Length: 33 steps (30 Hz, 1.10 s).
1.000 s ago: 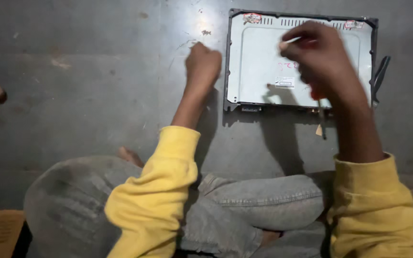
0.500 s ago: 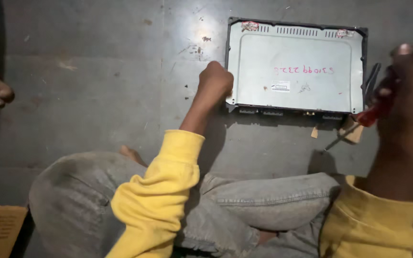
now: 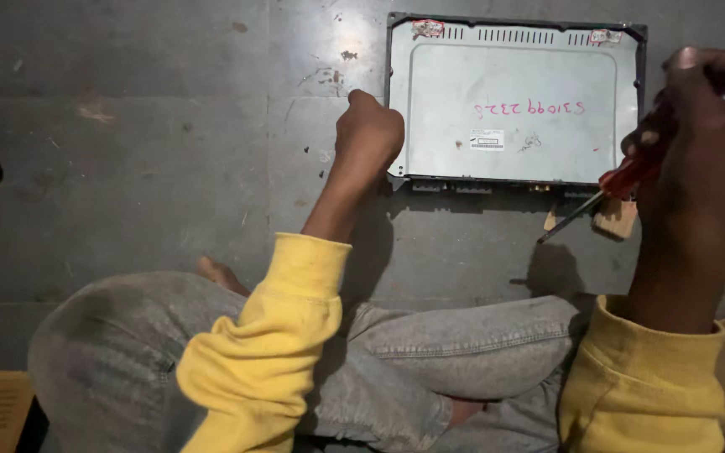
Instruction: The person sits on the floor and uses a screwdriver to remove screws from the back cover of a white electronic device. They then use a paintbrush to clean the exposed circuit board and continue to manipulate internal components with the screwdriver.
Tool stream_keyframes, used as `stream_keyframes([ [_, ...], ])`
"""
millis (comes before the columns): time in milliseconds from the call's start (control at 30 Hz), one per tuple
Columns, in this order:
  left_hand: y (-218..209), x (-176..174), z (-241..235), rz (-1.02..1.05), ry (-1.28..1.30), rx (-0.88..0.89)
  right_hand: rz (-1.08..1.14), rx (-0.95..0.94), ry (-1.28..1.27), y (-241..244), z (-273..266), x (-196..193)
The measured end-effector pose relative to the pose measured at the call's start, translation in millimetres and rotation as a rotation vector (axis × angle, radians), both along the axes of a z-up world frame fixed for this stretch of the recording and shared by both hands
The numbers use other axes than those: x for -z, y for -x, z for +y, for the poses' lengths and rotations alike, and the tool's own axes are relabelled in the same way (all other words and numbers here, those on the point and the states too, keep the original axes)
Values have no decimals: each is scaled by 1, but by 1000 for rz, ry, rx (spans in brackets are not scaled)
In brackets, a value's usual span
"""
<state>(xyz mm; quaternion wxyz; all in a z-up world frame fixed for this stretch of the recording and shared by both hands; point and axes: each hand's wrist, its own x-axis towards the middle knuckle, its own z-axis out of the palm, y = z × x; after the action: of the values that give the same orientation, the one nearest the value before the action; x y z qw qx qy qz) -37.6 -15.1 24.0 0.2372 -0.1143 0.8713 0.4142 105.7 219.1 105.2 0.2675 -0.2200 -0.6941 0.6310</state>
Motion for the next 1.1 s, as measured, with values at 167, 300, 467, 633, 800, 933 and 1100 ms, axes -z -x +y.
stream_keyframes([
  [167,-3,1,6,6,36,-5,-18,-20,-21,2,-5,0],
  [300,-4,-1,8,-53,0,-2,-36,-21,-5,4,-8,-2],
  [467,-5,-2,10,-59,-96,-3,-34,-41,6,6,-9,-2],
  [633,-9,-1,18,-44,-51,27,-40,-57,-9,5,-10,-3],
  [800,-11,-6,17,-48,-58,32,-77,-47,-36,6,-16,-6],
  [933,-7,-12,14,-65,-60,-12,-91,-59,-48,7,-20,-8],
  [1100,-10,-7,7,-47,-104,-75,-91,-70,-58,4,-20,-2],
])
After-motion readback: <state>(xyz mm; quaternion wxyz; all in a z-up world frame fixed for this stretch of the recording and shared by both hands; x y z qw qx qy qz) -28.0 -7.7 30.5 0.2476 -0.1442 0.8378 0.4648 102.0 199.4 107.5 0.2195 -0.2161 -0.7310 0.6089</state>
